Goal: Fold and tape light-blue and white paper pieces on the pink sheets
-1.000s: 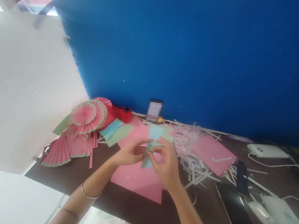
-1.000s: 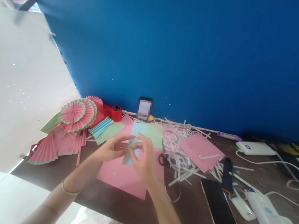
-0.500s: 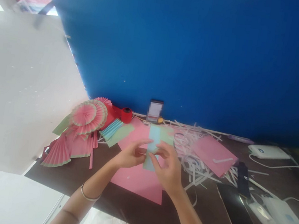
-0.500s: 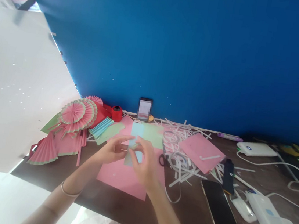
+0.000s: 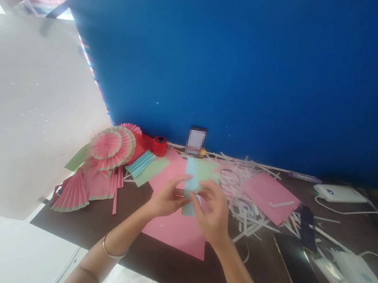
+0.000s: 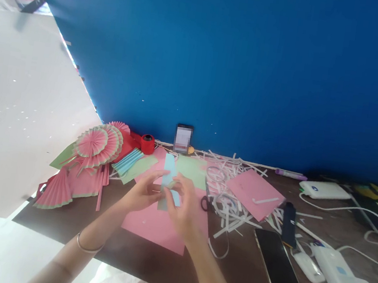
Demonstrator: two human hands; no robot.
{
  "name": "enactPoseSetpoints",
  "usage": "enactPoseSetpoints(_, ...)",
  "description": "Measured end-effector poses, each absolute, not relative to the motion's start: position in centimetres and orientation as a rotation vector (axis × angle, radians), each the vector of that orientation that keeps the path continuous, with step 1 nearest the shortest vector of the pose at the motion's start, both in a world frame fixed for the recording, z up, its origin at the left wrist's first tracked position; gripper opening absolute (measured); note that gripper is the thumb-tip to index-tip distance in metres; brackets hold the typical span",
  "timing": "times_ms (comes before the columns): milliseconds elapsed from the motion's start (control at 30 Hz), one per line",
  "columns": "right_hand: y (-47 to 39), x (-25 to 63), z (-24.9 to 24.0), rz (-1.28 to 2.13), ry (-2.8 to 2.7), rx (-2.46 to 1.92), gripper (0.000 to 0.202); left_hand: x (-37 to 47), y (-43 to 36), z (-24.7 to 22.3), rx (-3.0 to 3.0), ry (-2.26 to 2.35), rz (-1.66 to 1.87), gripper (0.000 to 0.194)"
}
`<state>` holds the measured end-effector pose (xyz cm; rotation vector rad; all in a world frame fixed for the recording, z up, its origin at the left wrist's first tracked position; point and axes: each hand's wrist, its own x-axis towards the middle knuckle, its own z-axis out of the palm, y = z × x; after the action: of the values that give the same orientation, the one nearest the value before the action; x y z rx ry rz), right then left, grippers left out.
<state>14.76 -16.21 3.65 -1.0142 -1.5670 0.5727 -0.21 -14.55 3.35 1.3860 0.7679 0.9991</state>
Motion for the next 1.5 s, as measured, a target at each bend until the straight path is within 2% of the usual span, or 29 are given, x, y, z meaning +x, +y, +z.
enactPoseSetpoints(433, -16.1, 14.9, 4.3, 0.492, -1.6, -1.057, 0.049, -0.5, -15.1, 4.3, 1.499, 0.695, 0.856, 0.058)
enactPoseSetpoints(933, -16.7, 14.5, 6.0, 0.569, -1.544, -1.107, 0.045, -0.6, -15.3, 4.4, 1.565, 0.716, 0.836, 0.059)
enactPoseSetpoints(1200, -16.9, 14.7, 6.4, 0.464, -1.598, -1.146, 0.032, -0.7, -15.3, 4.4, 1.575, 0.7, 0.809, 0.06)
enactPoseSetpoints(1500, -17.1, 14.6, 6.0, 0.342, -1.625, -1.169, 0.04, -0.6, -15.4, 5.1, 1.592, 0.676, 0.753, 0.062)
